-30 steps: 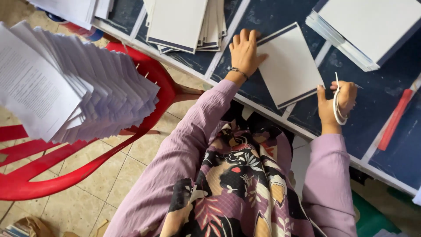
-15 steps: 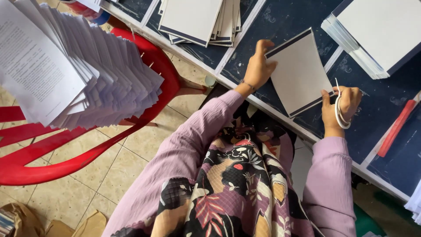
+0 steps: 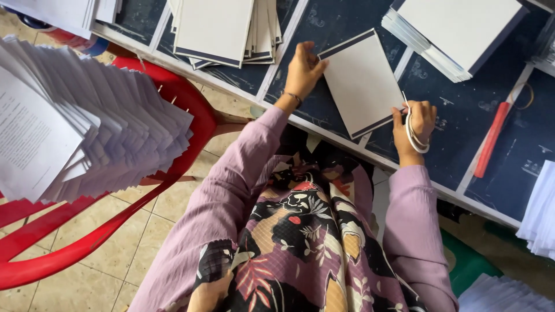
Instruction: Applying adhesive strips to the edges of small cards to prepare them for packaging assembly.
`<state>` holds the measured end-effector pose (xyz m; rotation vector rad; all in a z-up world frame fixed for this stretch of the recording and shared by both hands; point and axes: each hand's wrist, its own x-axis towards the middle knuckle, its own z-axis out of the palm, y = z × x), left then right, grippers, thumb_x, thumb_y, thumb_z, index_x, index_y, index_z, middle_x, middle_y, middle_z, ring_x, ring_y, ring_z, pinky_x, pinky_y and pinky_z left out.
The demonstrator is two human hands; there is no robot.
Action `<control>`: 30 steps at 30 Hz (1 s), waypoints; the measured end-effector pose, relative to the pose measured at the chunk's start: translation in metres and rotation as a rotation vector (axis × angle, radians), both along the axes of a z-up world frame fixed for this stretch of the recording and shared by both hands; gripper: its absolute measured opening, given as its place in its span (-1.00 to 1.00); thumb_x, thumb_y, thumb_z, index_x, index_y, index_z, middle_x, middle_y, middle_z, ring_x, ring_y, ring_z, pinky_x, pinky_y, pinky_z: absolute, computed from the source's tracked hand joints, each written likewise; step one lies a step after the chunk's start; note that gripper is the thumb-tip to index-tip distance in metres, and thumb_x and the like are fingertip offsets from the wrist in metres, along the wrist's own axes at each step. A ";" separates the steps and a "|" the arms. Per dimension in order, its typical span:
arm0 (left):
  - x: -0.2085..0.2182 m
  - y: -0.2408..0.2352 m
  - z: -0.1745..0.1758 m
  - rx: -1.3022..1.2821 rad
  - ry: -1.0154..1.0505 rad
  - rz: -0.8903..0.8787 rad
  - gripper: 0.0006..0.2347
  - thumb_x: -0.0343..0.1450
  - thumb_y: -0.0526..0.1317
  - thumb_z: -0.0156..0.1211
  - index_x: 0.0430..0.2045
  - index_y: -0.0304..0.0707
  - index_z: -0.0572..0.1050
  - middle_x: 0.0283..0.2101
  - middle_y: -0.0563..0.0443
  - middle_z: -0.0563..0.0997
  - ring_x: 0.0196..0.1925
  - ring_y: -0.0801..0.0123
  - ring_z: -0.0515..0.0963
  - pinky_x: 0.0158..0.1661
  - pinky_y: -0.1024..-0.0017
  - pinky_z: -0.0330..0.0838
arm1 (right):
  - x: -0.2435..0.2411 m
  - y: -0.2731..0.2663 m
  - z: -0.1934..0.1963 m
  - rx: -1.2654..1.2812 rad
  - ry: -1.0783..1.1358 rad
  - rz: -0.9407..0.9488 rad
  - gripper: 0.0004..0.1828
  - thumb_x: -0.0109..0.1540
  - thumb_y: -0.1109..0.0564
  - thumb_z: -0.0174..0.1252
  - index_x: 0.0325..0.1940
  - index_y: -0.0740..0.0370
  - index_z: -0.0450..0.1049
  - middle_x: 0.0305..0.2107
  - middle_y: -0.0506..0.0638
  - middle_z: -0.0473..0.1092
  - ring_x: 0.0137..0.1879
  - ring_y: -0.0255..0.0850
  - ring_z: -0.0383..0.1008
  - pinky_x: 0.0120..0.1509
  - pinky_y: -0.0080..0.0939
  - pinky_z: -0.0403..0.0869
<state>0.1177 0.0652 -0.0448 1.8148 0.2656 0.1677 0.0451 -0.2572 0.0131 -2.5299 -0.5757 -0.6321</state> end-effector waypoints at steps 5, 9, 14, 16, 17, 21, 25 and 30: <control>-0.001 -0.020 0.009 -0.063 0.172 -0.078 -0.48 0.34 -0.09 0.43 0.01 -0.30 0.22 -0.23 -0.11 0.58 -0.27 0.25 0.63 -0.29 0.32 0.63 | -0.009 0.008 0.002 0.015 -0.003 -0.078 -0.63 0.22 0.32 0.61 -0.16 0.36 0.47 -0.30 0.15 0.42 -0.17 0.09 0.35 -0.07 0.10 0.36; -0.067 -0.071 0.013 -0.023 0.162 -0.177 -0.42 0.32 -0.14 0.44 0.07 -0.33 0.15 -0.03 -0.64 0.57 0.04 -0.50 0.61 -0.02 -0.27 0.60 | -0.015 0.012 -0.011 0.075 0.000 -0.238 -0.57 0.07 0.25 0.62 -0.17 0.13 0.48 -0.43 -0.13 0.36 -0.22 -0.02 0.48 0.00 0.04 0.46; -0.097 -0.056 0.022 -0.056 0.177 -0.160 -0.46 0.41 -0.26 0.26 0.20 -0.28 0.07 -0.02 -0.68 0.55 0.05 -0.58 0.56 -0.02 -0.38 0.53 | -0.005 0.020 0.022 0.170 0.040 -0.332 -0.58 0.12 0.35 0.52 -0.07 0.15 0.47 -0.39 -0.09 0.46 -0.18 -0.01 0.53 0.03 0.03 0.49; -0.088 -0.023 0.029 -0.049 0.158 -0.125 -0.44 0.41 -0.28 0.25 0.26 -0.30 0.07 0.01 -0.72 0.54 0.08 -0.61 0.54 0.00 -0.41 0.50 | 0.010 0.020 0.050 0.169 0.006 -0.344 -0.55 0.11 0.37 0.53 -0.04 0.16 0.46 -0.33 -0.07 0.49 -0.14 0.01 0.55 0.05 0.05 0.50; -0.081 -0.001 0.037 -0.072 0.105 -0.116 -0.42 0.43 -0.32 0.23 0.29 -0.26 0.02 0.04 -0.68 0.55 0.09 -0.50 0.55 0.04 -0.32 0.50 | 0.021 0.019 0.065 0.150 -0.035 -0.308 -0.47 0.08 0.39 0.56 0.01 0.20 0.44 -0.22 0.04 0.49 -0.05 0.10 0.52 0.11 0.11 0.48; -0.052 0.133 0.067 -0.170 -0.088 -0.110 -0.30 0.49 -0.47 0.14 0.42 -0.12 -0.20 0.14 -0.50 0.61 0.14 -0.05 0.61 0.18 0.07 0.47 | 0.062 0.015 0.092 0.010 -0.062 -0.236 -0.24 -0.02 0.38 0.68 0.12 0.29 0.37 0.09 0.29 0.42 0.25 0.29 0.40 0.24 0.28 0.37; -0.048 0.208 0.111 -0.250 -0.225 -0.084 -0.19 0.53 -0.58 0.07 0.52 -0.02 -0.37 0.21 -0.36 0.66 0.17 0.28 0.65 0.28 0.35 0.44 | 0.096 0.021 0.091 -0.009 0.063 -0.191 -0.22 -0.01 0.44 0.66 0.07 0.35 0.24 0.26 0.44 0.32 0.41 0.38 0.29 0.35 0.44 0.31; -0.044 0.260 0.138 0.147 -0.056 0.046 -0.29 0.40 -0.56 0.21 0.44 -0.12 0.03 -0.04 -0.21 0.58 -0.16 0.23 0.64 -0.15 0.30 0.78 | 0.106 0.022 0.077 -0.099 -0.044 -0.210 -0.49 0.06 0.61 0.35 0.03 0.41 0.45 -0.08 0.42 0.56 -0.02 0.33 0.56 0.10 0.27 0.50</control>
